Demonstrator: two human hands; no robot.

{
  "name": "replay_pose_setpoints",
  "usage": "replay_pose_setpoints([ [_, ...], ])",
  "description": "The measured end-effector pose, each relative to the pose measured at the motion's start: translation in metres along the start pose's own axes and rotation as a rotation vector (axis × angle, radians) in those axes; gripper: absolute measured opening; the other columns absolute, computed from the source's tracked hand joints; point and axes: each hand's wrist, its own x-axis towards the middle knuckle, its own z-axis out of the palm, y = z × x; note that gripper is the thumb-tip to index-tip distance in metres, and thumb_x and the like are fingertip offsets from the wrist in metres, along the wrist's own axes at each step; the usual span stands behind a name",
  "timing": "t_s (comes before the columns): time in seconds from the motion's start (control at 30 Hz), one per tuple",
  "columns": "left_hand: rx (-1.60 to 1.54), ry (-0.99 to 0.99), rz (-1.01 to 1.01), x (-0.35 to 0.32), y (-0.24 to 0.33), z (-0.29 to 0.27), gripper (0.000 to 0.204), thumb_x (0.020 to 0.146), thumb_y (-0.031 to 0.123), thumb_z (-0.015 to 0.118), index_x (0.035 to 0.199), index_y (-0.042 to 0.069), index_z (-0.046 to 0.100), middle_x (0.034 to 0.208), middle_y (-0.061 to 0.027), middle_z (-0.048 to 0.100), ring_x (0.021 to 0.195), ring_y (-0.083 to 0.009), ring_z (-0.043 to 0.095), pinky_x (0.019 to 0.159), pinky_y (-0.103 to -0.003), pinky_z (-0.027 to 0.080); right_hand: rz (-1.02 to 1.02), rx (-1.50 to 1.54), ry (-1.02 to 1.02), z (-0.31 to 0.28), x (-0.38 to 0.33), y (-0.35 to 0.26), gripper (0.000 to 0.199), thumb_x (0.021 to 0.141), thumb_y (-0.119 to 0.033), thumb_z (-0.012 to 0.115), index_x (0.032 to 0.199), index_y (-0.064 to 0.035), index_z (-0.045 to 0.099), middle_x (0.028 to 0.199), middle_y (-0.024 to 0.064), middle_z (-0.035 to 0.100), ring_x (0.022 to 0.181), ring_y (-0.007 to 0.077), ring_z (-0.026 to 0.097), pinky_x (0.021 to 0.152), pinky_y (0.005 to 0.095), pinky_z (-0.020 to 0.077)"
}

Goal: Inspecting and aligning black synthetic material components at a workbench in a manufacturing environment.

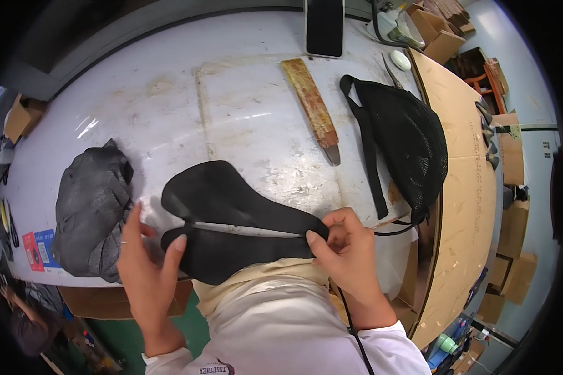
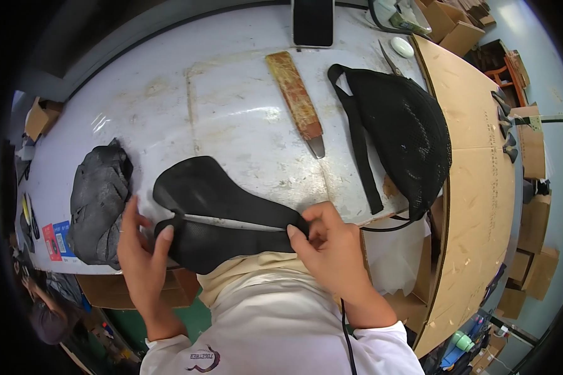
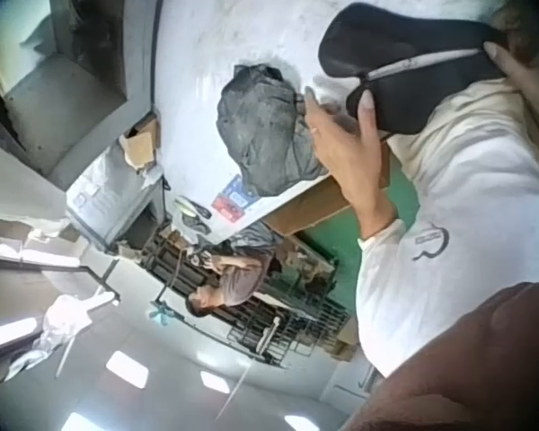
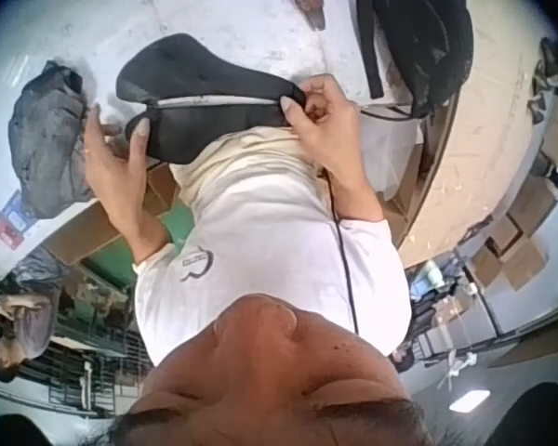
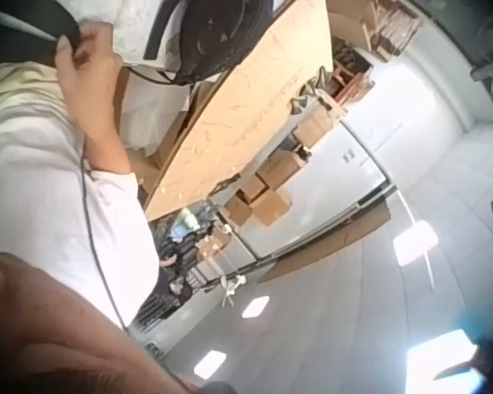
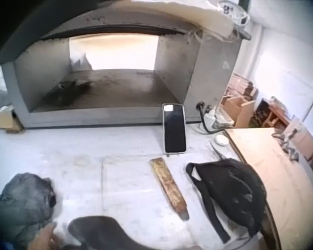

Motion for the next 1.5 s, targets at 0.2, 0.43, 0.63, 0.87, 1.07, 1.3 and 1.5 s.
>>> replay_pose_setpoints([
  [0.2,-0.704,0.175,-0.177,-0.029,0.014,0.033,0.067,0.076,0.008,0.080,0.133,0.001,0.045,0.092,-0.0031,0.053,0.081,-0.0088,0.055,0.070,-0.019,0.046,0.032,0.143,-0.139,-0.004,0.001,-0.006,0.025,0.086,-0.016,0.073,0.097,0.0054,0.064,0.058,0.0035,0.061,0.049,0.0065,0.056,0.046,0.0220,0.0403],
  [0.43,-1.604,0.296,-0.536,-0.030,0.039,0.016,0.041,0.084,0.022,0.069,0.117,0.001,0.056,0.096,-0.0117,0.062,0.084,-0.0181,0.061,0.080,-0.030,0.052,-0.198,0.613,-0.342,-0.011,0.006,0.017,0.039,0.101,-0.034,0.048,0.089,0.0009,0.059,0.060,0.0034,0.054,0.046,0.0109,0.046,0.048,0.0242,0.0442],
  [0.63,-1.177,-0.241,0.253,-0.019,0.041,-0.014,0.028,0.070,0.016,0.079,0.078,-0.004,0.061,0.071,-0.0150,0.061,0.062,-0.0217,0.059,0.055,-0.029,0.045,0.265,1.256,-0.968,0.021,0.001,-0.043,0.089,0.094,-0.071,0.023,0.131,0.0072,0.046,0.111,0.0237,0.060,0.097,0.0298,0.063,0.091,0.0410,0.0463],
  [0.87,-0.880,-0.209,1.128,-0.004,0.065,-0.089,0.007,0.075,0.005,0.072,0.080,0.007,0.075,0.082,-0.0037,0.069,0.076,-0.0169,0.063,0.067,-0.030,0.049,-0.406,1.506,-0.959,0.022,0.020,-0.032,0.076,0.085,-0.064,0.060,0.119,0.0028,0.056,0.106,0.0194,0.062,0.098,0.0318,0.060,0.093,0.0470,0.0465],
  [1.07,-0.066,0.050,1.211,-0.046,0.103,-0.078,0.014,0.078,0.015,0.070,0.089,0.022,0.076,0.098,0.0080,0.068,0.091,-0.0110,0.063,0.080,-0.028,0.044,-0.626,0.371,-0.543,-0.021,0.015,-0.062,0.043,0.081,-0.024,0.074,0.114,0.0024,0.066,0.112,0.0214,0.062,0.102,0.0277,0.063,0.087,0.0381,0.0503],
  [1.3,0.100,0.015,1.314,-0.055,0.082,-0.014,0.022,0.082,0.009,0.061,0.102,0.004,0.070,0.116,-0.0068,0.063,0.106,-0.0221,0.061,0.087,-0.035,0.050,-0.799,0.564,-0.257,-0.020,0.003,-0.071,0.050,0.050,-0.012,0.095,0.081,-0.0109,0.056,0.117,0.0294,0.058,0.100,0.0277,0.065,0.087,0.0321,0.0520],
  [1.5,-0.063,0.363,0.685,-0.021,0.057,-0.069,0.025,0.075,0.004,0.074,0.100,0.004,0.068,0.083,-0.0003,0.062,0.060,-0.0140,0.052,0.052,-0.025,0.038,-0.749,0.761,-0.430,-0.038,0.010,-0.071,0.040,0.054,-0.004,0.091,0.077,-0.0097,0.058,0.109,0.0314,0.063,0.095,0.0315,0.067,0.081,0.0342,0.0534],
])
